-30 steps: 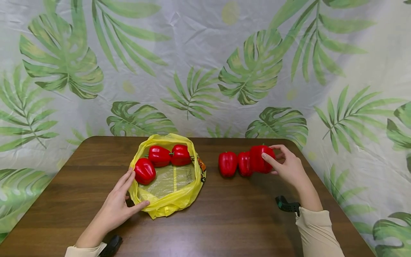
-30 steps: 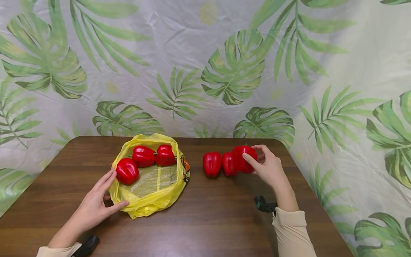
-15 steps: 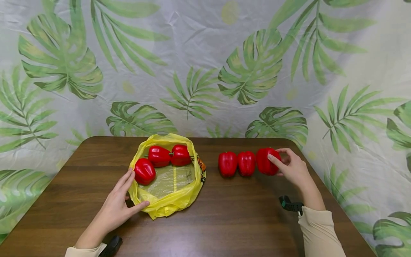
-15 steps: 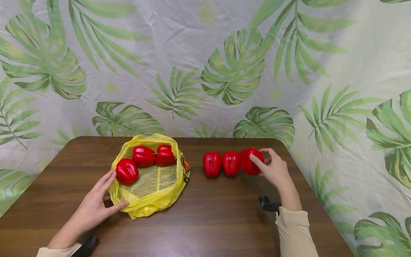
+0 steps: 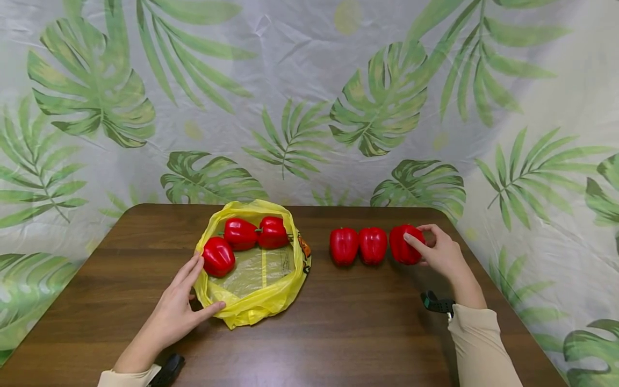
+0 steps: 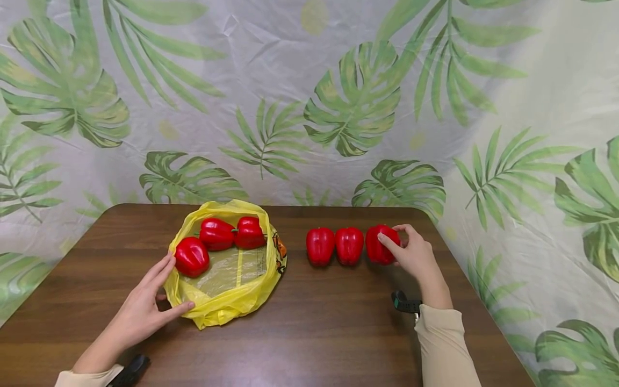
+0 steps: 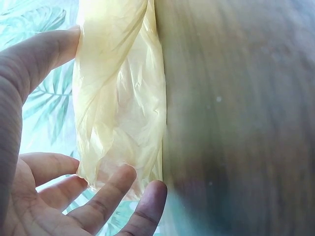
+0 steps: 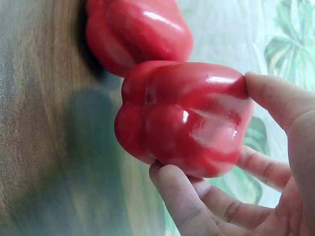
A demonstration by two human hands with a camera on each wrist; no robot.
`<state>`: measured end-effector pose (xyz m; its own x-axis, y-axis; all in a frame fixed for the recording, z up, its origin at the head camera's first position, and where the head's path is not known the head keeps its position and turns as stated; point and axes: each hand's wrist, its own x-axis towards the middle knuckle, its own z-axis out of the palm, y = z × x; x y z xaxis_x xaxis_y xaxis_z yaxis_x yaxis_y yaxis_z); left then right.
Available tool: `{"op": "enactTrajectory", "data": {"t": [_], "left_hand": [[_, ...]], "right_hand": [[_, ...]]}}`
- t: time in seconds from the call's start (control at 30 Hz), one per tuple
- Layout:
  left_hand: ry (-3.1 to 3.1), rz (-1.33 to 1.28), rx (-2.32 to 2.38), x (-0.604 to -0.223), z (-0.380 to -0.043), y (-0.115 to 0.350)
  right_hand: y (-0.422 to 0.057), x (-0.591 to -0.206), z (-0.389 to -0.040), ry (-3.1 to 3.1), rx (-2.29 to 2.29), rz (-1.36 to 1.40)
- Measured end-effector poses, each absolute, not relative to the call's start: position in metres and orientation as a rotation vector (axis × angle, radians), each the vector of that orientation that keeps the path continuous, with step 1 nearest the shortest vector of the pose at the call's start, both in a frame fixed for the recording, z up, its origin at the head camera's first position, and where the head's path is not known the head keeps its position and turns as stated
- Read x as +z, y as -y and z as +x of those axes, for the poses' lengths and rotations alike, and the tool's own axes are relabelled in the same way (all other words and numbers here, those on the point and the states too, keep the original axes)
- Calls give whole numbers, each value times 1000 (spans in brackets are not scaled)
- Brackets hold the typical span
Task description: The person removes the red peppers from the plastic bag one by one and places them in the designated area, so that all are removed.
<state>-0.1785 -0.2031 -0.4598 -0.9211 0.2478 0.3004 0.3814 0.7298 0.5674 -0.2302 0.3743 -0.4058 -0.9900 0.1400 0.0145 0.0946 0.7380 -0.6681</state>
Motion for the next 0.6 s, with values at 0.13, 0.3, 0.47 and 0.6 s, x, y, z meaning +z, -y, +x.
{"op": "enactTrajectory", "data": {"t": [0.13,0.3,0.47,0.6], "left_hand": [[2726,-504,-959,-461,-179,203],[2722,-507,-958,-461,-180,204],[2725,-507,-964,-461,-179,204],[2722,-511,-970,-461,-179,204]], "right_hand": [[-375,-409,-233,2894,1065,-200],[-376,-412,-237,2927,1026,-205],[-373,-414,-241,2962,967,-210],[-370,-415,-243,2978,935,-216]]}}
